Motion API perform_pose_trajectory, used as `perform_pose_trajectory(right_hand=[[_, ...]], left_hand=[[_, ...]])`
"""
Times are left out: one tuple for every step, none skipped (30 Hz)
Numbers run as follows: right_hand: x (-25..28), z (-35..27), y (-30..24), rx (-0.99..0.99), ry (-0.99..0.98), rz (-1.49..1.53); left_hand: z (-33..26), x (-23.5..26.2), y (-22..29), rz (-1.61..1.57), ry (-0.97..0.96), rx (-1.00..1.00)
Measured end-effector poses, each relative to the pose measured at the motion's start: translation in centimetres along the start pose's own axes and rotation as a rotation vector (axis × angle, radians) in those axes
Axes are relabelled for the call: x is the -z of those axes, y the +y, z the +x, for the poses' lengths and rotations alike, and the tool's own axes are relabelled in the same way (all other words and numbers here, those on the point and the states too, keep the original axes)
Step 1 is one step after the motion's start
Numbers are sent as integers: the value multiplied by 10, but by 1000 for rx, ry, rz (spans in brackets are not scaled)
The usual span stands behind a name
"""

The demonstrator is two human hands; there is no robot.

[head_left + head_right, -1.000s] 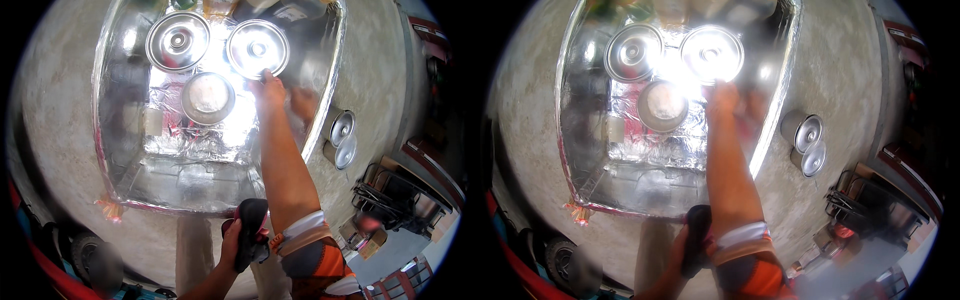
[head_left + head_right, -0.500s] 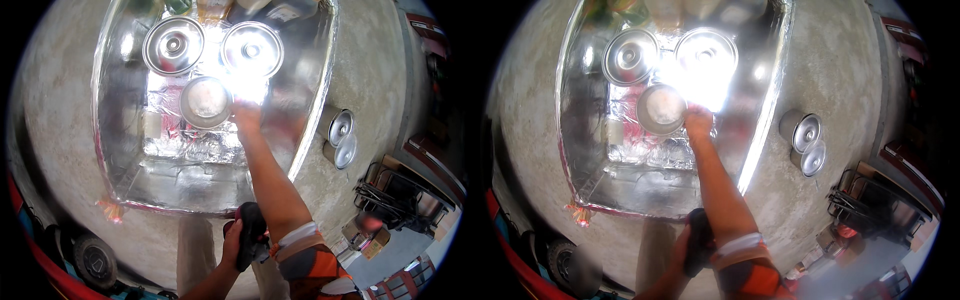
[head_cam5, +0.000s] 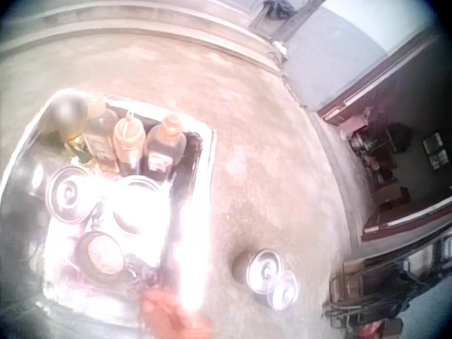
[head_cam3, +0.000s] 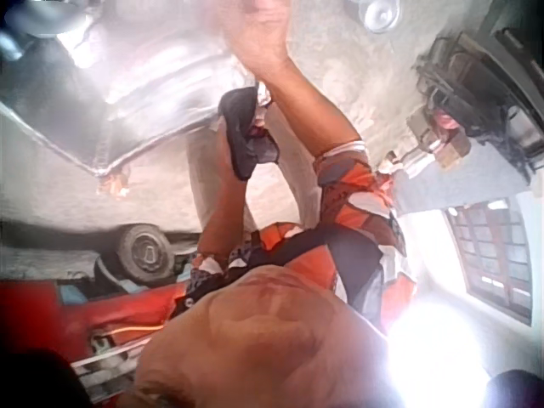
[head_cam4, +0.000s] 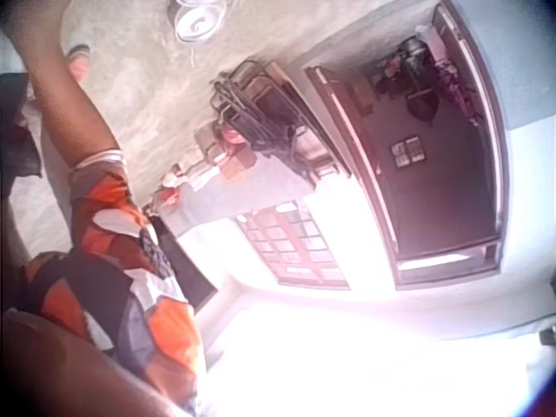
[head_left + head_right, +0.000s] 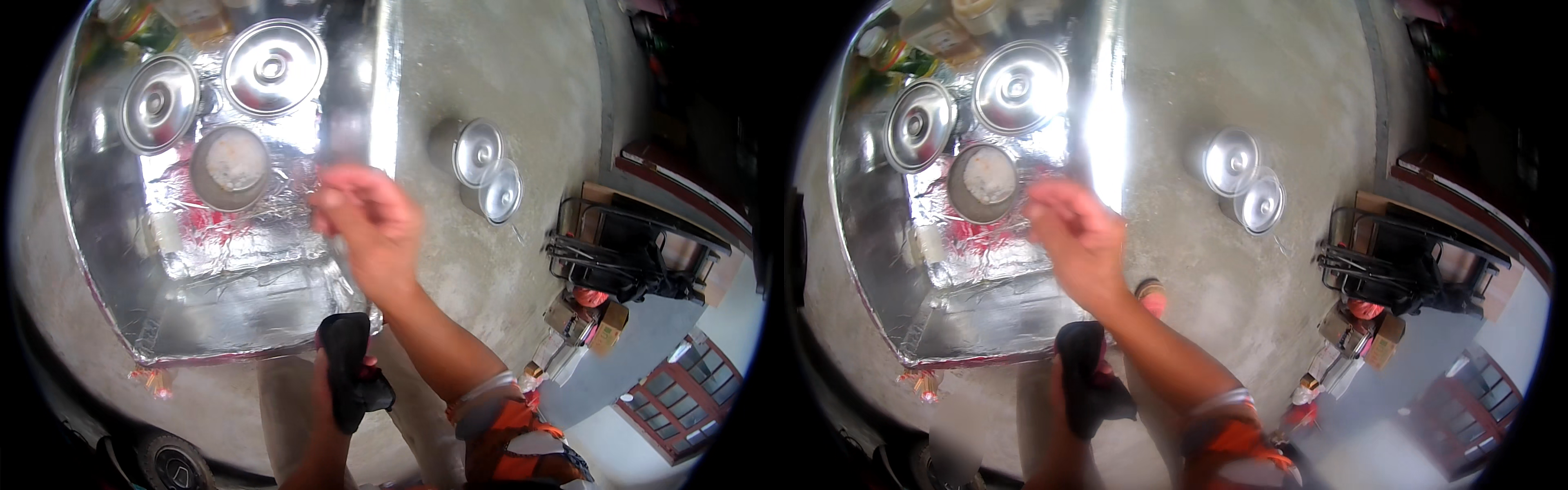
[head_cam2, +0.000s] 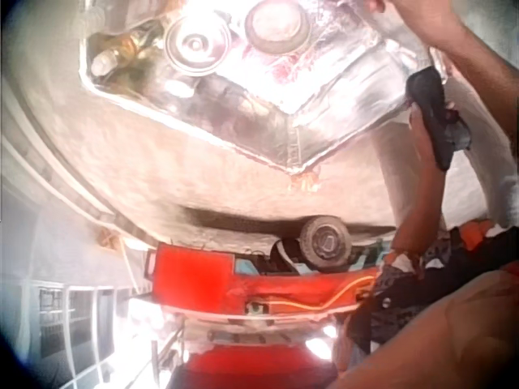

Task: The person wipes the exterior of several stainless steel containers and lids with a cloth, then places them into a foil-lined tray. The person also retrieves a bundle of wooden skewers from a storage area and places them on a red cart.

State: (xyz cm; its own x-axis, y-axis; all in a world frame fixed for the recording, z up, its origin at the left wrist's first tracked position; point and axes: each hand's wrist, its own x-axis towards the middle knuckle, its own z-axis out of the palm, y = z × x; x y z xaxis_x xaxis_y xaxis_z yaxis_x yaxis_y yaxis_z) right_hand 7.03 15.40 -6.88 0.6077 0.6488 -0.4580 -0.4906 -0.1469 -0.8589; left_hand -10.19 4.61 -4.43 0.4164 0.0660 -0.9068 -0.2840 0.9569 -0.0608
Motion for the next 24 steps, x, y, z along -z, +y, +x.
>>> perform_pose_trajectory(right_hand=[[17, -8, -12, 63, 40, 34], [39, -9, -20, 46, 137, 50], [63, -9, -19, 27, 229, 72], [94, -5, -13, -58, 316, 29], [131, 2, 1, -142, 402, -9], [170, 9, 17, -225, 543, -78], [208, 13, 33, -311, 684, -147], [239, 16, 46, -347, 828, -36], [268, 19, 57, -387, 964, 80], [293, 19, 65, -318, 995, 70], [328, 16, 76, -271, 974, 44], [339, 17, 77, -230, 950, 20], [348, 21, 80, -264, 1062, 52], [336, 28, 69, -309, 1169, 85], [332, 31, 61, -343, 1278, 115], [335, 31, 64, -359, 1275, 172], [338, 31, 65, -372, 1270, 228], [341, 32, 66, -384, 1264, 284], [344, 32, 69, -368, 1186, 351], [347, 31, 76, -351, 1106, 418], [351, 30, 81, -332, 1025, 485], [355, 31, 86, -301, 986, 522], [357, 32, 88, -269, 945, 556], [360, 33, 90, -235, 906, 590]], left_hand=[[1, 0, -4, -26, 8, -14], [2, -3, -8, 3, 31, 32], [2, -4, -12, 34, 58, 71], [3, -7, -17, 65, 77, 120], [4, -8, -22, 89, 59, 143], [7, -10, -28, 113, 38, 170], [8, -10, -34, 135, 18, 198], [10, -7, -38, 143, 8, 217], [12, -4, -42, 149, 4, 231], [14, -1, -46, 153, 2, 250], [16, 0, -49, 201, -17, 245], [16, 1, -51, 194, 18, 265], [15, -3, -52, 218, 43, 265], [15, -4, -52, 241, 77, 259], [16, -4, -55, 240, 72, 262], [18, -2, -56, 240, 67, 265], [19, -4, -58, 237, 60, 267], [20, -8, -60, 197, 64, 258], [20, -15, -60, 158, 68, 248], [20, -20, -61, 118, 72, 236], [22, -19, -63, 137, 69, 233], [24, -15, -64, 157, 64, 230], [26, -13, -65, 175, 59, 228], [27, -12, -66, 182, 49, 214]])
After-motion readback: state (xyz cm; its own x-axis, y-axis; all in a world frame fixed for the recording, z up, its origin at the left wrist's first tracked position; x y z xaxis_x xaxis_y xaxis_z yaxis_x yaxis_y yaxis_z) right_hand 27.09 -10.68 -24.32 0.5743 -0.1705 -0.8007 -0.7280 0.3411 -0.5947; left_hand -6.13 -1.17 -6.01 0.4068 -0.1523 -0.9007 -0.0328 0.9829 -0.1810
